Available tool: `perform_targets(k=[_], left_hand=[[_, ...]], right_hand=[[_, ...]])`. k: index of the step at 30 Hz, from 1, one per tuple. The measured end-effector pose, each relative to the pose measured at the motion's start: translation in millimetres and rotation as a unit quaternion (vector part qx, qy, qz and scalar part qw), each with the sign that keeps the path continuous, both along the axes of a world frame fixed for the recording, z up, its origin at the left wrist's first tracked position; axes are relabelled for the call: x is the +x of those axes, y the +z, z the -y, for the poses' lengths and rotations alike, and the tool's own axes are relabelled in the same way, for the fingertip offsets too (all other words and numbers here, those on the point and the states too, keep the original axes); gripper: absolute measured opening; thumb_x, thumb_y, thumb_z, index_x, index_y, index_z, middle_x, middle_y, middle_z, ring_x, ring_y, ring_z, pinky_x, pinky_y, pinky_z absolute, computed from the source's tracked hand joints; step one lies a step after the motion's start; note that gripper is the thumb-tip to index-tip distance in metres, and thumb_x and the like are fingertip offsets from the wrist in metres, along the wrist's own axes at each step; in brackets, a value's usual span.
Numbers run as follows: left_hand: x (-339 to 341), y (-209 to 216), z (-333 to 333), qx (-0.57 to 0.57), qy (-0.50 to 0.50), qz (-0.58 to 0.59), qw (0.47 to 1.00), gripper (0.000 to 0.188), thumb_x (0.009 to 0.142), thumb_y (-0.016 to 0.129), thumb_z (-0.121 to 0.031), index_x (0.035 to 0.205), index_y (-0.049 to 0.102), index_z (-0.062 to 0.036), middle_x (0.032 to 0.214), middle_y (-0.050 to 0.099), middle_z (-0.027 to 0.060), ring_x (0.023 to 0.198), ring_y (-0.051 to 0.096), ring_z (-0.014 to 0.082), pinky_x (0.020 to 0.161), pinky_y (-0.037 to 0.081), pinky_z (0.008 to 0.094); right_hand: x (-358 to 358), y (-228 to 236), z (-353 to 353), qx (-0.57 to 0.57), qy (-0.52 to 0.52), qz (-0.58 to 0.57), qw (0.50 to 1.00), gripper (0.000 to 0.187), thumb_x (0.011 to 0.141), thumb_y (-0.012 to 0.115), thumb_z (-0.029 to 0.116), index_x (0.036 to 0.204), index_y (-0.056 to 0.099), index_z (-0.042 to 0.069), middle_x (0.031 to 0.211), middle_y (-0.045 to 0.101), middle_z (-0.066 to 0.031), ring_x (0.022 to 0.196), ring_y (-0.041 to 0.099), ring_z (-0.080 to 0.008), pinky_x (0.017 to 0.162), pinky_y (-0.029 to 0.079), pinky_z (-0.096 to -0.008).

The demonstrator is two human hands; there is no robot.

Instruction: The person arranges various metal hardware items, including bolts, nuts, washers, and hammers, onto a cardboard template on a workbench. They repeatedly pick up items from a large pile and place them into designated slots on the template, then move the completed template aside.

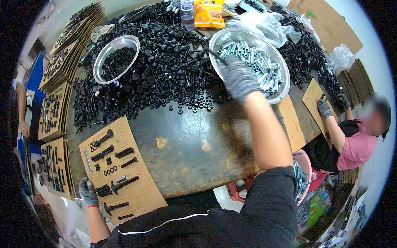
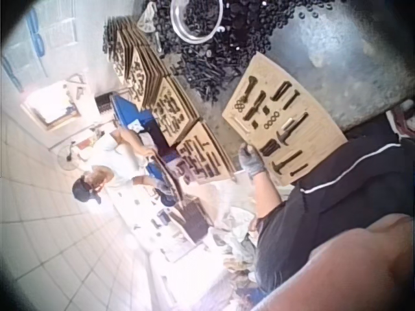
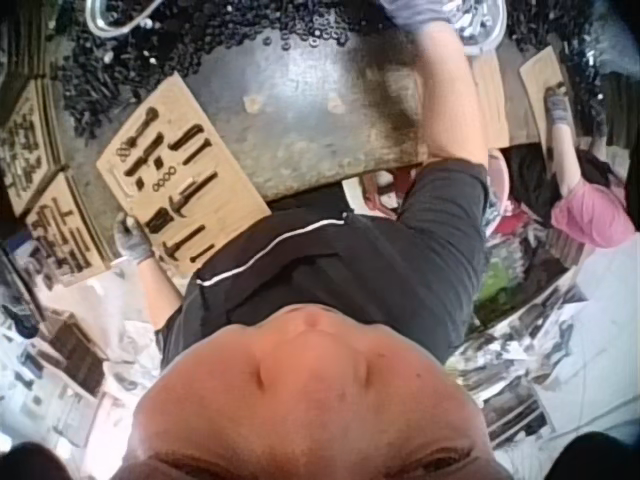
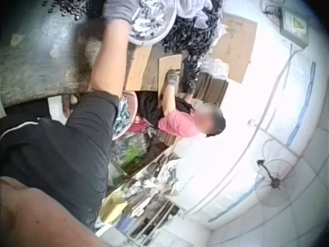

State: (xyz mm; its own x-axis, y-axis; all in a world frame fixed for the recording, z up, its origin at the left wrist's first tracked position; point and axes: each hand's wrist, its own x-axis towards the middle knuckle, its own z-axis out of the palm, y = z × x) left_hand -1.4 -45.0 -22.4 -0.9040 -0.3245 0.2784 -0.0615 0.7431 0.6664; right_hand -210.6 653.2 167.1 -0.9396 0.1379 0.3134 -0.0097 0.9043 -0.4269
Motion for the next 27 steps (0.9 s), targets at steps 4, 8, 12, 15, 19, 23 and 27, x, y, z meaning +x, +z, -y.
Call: perform_targets(k=[4, 8, 12, 15, 19, 23, 27], left_hand=[[-1, 15, -17, 0.009, 0.007, 0.007, 1.0, 0.026, 0.093, 0.061, -0.021, 0.104, 0.06, 0.0028, 0.096, 0.065, 0.0098, 0.085, 0.059, 0.0187, 0.081, 0.048, 0.033], [-1, 10, -10, -0.015, 0.017, 0.009, 1.0, 0.027, 0.093, 0.062, -0.022, 0.103, 0.06, 0.0025, 0.096, 0.065, 0.0094, 0.085, 0.059, 0.0186, 0.081, 0.048, 0.0329], [-2, 17, -19, 0.0, 0.005, 0.008, 1.0, 0.026, 0.092, 0.062, -0.021, 0.102, 0.06, 0.0028, 0.095, 0.064, 0.0089, 0.086, 0.058, 0.0178, 0.081, 0.048, 0.0319], [-1, 25, -22, -0.006, 0.004, 0.007, 1.0, 0.024, 0.092, 0.062, -0.019, 0.102, 0.06, 0.0028, 0.094, 0.063, 0.0083, 0.085, 0.057, 0.0168, 0.08, 0.048, 0.031], [-25, 3, -19, -0.007, 0.008, 0.007, 1.0, 0.025, 0.09, 0.061, -0.019, 0.102, 0.062, 0.0017, 0.092, 0.064, 0.0092, 0.081, 0.059, 0.018, 0.076, 0.05, 0.0319], [20, 21, -2, -0.131, 0.048, 0.048, 0.989, 0.024, 0.085, 0.062, -0.019, 0.101, 0.063, -0.0015, 0.096, 0.066, 0.016, 0.086, 0.065, 0.0265, 0.081, 0.05, 0.0363], [1, 48, -36, -0.145, 0.067, 0.07, 0.985, 0.024, 0.084, 0.064, -0.022, 0.103, 0.066, -0.0084, 0.099, 0.068, 0.0142, 0.094, 0.066, 0.0296, 0.082, 0.051, 0.0372]], right_hand=[[12, 11, -63, 0.022, -0.053, 0.045, 0.997, 0.026, 0.091, 0.06, 0.027, 0.101, 0.066, 0.004, 0.084, 0.065, -0.0192, 0.077, 0.063, -0.0332, 0.072, 0.048, -0.0419], [-6, -7, -105, -0.183, -0.088, 0.108, 0.973, 0.025, 0.086, 0.068, 0.024, 0.102, 0.07, 0.005, 0.084, 0.068, -0.0156, 0.076, 0.063, -0.0273, 0.074, 0.049, -0.0382], [-31, -11, -103, -0.152, -0.129, -0.04, 0.979, 0.02, 0.085, 0.071, 0.019, 0.098, 0.072, 0.004, 0.082, 0.068, -0.006, 0.071, 0.055, -0.012, 0.07, 0.045, -0.0265], [-81, -36, -126, -0.511, -0.12, -0.085, 0.847, 0.025, 0.092, 0.062, 0.02, 0.114, 0.061, 0.009, 0.075, 0.064, -0.0056, 0.075, 0.062, -0.0144, 0.066, 0.053, -0.0295], [-140, -73, -168, 0.131, -0.248, 0.193, 0.94, 0.044, 0.089, 0.053, 0.039, 0.113, 0.065, 0.004, 0.12, 0.062, -0.0222, 0.104, 0.063, -0.0322, 0.092, 0.049, -0.0416], [-87, -13, 9, 0.239, -0.112, 0.144, 0.954, 0.047, 0.087, 0.054, 0.044, 0.12, 0.063, 0.012, 0.116, 0.063, -0.019, 0.105, 0.06, -0.0309, 0.089, 0.047, -0.0422], [-106, -61, -62, 0.019, -0.121, 0.08, 0.989, 0.042, 0.088, 0.057, 0.046, 0.114, 0.066, 0.014, 0.098, 0.066, -0.0058, 0.083, 0.06, -0.0192, 0.072, 0.049, -0.034]])
